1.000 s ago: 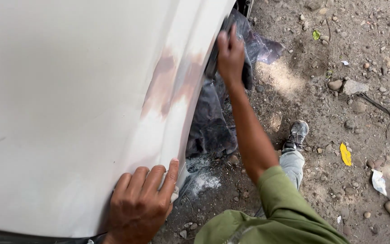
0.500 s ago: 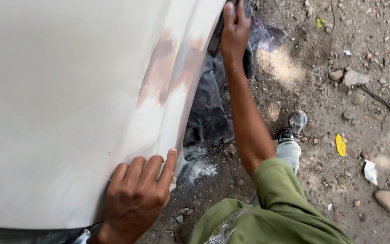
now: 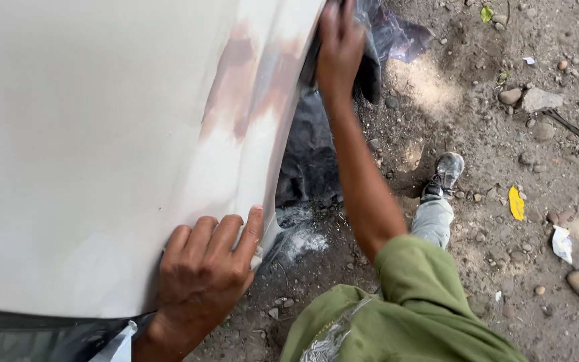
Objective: The person sands the rear quarter panel of a white car using a sanding block, focusing on a rusted area near the wheel well. They repeatedly wipe the sanded surface with a cloth to remove dust and check the progress.
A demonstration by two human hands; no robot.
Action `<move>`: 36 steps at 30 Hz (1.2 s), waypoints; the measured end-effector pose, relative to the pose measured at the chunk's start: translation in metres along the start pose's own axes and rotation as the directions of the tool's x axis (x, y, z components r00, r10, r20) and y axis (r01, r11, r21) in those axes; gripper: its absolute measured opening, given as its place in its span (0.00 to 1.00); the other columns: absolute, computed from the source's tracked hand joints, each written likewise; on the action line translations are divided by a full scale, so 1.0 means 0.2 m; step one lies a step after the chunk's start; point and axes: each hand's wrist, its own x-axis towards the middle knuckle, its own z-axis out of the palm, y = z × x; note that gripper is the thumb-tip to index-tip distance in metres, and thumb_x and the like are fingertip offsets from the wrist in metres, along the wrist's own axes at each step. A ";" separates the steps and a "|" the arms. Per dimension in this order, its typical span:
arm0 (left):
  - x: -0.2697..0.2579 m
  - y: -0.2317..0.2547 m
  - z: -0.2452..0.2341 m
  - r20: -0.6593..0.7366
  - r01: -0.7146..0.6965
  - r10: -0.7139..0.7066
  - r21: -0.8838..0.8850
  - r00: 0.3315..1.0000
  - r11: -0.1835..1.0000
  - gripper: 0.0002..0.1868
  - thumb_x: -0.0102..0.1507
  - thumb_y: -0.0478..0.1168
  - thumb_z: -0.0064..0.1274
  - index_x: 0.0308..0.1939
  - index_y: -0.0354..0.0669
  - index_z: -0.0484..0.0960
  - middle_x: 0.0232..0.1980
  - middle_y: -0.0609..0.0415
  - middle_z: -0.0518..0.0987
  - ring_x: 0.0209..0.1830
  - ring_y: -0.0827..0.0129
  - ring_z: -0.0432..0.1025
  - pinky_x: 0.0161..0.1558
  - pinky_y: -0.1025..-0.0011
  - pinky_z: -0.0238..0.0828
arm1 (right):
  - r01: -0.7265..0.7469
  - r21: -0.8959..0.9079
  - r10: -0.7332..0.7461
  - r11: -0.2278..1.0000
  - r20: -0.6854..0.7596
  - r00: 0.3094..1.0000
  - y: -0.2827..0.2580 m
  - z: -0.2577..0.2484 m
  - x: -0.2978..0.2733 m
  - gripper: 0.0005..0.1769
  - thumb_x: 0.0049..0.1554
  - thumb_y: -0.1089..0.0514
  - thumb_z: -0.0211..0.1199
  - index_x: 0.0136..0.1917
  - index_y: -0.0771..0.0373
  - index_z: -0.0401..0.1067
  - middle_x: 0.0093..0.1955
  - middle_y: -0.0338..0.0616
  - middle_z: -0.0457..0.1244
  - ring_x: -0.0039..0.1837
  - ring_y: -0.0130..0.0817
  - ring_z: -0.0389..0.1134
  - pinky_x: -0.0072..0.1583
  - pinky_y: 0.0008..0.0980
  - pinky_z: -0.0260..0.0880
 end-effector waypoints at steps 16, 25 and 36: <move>-0.06 0.04 0.07 -0.110 -0.062 0.063 0.009 0.992 0.998 0.20 0.58 0.44 0.61 0.52 0.42 0.88 0.29 0.58 0.74 0.27 0.68 0.66 0.28 0.67 0.60 | 0.097 -0.049 -0.101 0.994 -0.081 0.992 -0.25 -0.08 -0.66 0.26 0.73 0.43 0.47 0.80 0.48 0.49 0.66 0.52 0.58 0.68 0.43 0.62 0.72 0.53 0.60; -0.06 0.10 0.16 -0.140 -0.125 0.139 0.101 0.980 0.987 0.04 0.59 0.32 0.55 0.29 0.41 0.78 0.24 0.57 0.71 0.22 0.71 0.65 0.23 0.69 0.59 | 0.356 -0.045 -0.359 0.933 -0.063 0.931 -0.24 -0.17 -1.10 0.29 0.72 0.47 0.49 0.81 0.59 0.50 0.71 0.53 0.59 0.72 0.47 0.58 0.76 0.51 0.54; -0.06 0.13 0.18 -0.061 -0.148 0.169 0.260 0.984 0.954 0.11 0.60 0.34 0.55 0.23 0.46 0.76 0.22 0.59 0.71 0.21 0.73 0.67 0.22 0.71 0.60 | 0.110 0.137 -0.123 0.984 0.088 0.988 -0.16 -0.24 -1.67 0.35 0.68 0.49 0.56 0.81 0.66 0.51 0.60 0.52 0.57 0.60 0.43 0.58 0.62 0.43 0.62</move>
